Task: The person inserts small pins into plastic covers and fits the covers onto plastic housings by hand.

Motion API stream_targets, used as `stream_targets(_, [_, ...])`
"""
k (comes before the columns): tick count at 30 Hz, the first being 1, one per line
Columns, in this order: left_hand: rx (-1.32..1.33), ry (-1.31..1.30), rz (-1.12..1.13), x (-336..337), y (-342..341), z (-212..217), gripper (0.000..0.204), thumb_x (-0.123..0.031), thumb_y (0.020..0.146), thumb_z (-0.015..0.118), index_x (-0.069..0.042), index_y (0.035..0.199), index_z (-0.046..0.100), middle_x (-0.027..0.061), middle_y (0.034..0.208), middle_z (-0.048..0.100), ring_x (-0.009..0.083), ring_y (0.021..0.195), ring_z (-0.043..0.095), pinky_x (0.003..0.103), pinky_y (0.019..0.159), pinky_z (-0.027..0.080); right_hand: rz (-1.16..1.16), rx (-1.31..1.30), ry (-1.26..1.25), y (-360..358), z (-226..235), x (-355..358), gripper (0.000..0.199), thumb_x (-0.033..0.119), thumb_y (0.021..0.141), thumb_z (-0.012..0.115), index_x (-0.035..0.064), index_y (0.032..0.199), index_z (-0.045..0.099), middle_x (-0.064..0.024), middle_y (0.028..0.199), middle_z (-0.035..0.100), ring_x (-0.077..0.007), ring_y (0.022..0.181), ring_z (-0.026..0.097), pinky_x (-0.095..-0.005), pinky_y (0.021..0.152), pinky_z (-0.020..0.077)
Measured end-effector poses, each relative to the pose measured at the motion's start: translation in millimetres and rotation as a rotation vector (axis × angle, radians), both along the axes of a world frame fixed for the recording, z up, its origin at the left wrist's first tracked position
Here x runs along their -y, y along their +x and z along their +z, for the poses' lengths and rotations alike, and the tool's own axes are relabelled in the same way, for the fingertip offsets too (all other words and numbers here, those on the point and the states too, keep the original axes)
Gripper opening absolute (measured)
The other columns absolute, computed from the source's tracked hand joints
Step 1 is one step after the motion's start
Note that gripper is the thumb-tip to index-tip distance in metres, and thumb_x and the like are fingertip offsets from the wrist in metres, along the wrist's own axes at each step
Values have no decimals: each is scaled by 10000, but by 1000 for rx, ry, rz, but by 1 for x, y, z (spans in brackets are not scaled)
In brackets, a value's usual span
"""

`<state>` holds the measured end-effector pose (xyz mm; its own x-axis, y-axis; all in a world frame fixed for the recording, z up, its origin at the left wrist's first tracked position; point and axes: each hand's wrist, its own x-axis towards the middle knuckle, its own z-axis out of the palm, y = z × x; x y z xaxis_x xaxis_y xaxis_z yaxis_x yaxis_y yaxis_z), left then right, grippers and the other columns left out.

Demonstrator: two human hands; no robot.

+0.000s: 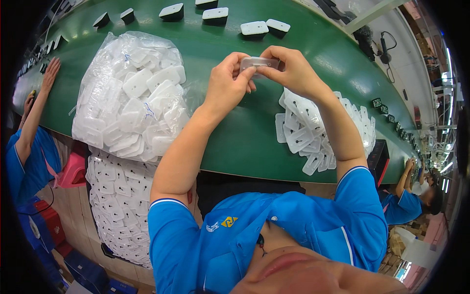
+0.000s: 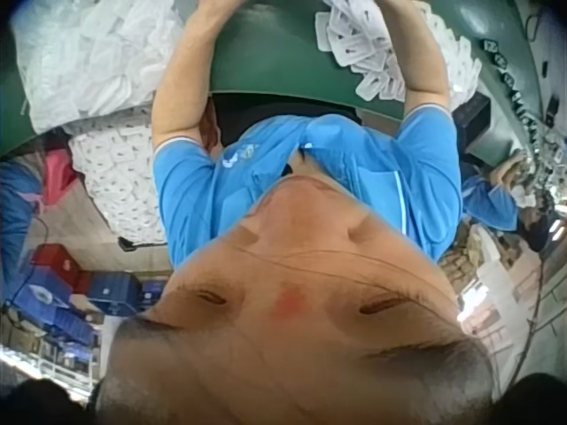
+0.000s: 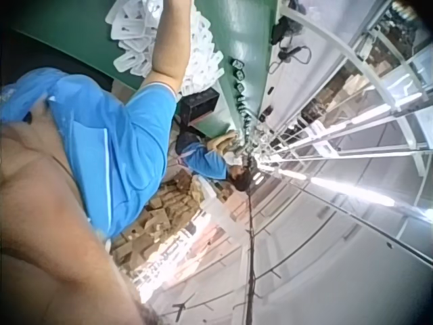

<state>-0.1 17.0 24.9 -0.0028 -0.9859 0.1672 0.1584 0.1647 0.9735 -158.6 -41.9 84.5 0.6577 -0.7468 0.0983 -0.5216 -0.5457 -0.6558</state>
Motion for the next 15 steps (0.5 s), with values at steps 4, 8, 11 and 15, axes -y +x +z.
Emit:
stream_targets(4, [-69, -21, -10, 1, 1, 0, 184, -59, 881, 528, 44, 1031, 509, 74, 787, 609, 104, 625, 578, 208, 561, 450, -14, 36, -12, 1, -1, -1, 197, 171, 800, 663, 2, 861, 580, -5, 710, 570, -63, 616, 487, -214, 543, 392])
stream_targets(8, [-251, -41, -13, 5, 2, 1, 240, -65, 902, 499, 74, 1096, 468, 111, 808, 613, 139, 661, 604, 232, 605, 484, -126, 109, 153, 1, 3, 0, 200, 173, 807, 643, -10, 862, 586, -67, 719, 595, -120, 592, 541, -260, 530, 435])
stream_targets(11, [-268, -23, -8, 5, 2, 3, 251, -64, 914, 474, 85, 1113, 439, 138, 810, 612, 160, 673, 616, 243, 619, 499, -100, 263, 255, -2, -5, 5, 231, 215, 832, 630, -7, 889, 605, -46, 717, 598, -99, 577, 536, -235, 506, 429])
stream_targets(15, [-244, -44, 13, 5, 3, 1, 248, -64, 917, 465, 84, 1114, 435, 146, 803, 612, 161, 660, 617, 240, 602, 498, -95, 224, 383, -5, -5, 4, 269, 258, 856, 607, -3, 920, 623, -45, 729, 607, -103, 588, 540, -237, 521, 432])
